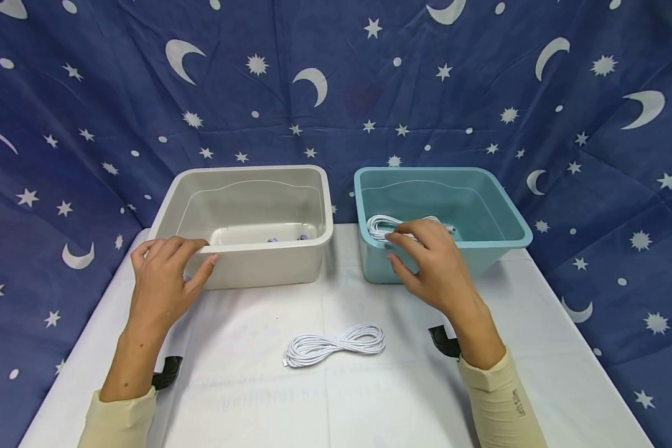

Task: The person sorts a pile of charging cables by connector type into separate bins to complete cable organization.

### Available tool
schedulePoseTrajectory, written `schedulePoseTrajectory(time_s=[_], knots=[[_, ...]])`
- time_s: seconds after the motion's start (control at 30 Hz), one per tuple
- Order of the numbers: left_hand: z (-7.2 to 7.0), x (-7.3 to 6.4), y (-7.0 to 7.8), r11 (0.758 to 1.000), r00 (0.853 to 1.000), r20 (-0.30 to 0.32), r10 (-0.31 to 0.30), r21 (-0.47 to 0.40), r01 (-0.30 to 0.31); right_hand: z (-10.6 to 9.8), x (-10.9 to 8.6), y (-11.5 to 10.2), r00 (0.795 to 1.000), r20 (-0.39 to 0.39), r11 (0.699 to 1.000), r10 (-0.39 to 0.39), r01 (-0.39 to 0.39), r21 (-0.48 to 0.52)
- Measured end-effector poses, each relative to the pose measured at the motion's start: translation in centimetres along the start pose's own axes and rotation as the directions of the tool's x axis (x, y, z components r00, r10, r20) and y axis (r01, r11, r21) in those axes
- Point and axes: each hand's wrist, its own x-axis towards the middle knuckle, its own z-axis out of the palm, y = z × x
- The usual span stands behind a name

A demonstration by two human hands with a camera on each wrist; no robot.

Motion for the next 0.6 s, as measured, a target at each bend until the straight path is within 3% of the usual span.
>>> schedulePoseTrajectory(time_s=[0.17,0.6], knots=[[0.0,0.0,0.1,1.000,1.000,0.001,-0.004,-0.002,0.004,0.3,0.2,-0.8,0.999,0.008,0.999,-0.032,0.032,0.011],[0.0,0.1,0.0,1.000,1.000,-0.001,-0.003,-0.003,0.003,1.4,0.5,-2.6,0.990,0.114,0.997,-0.081,0.079,0.022]])
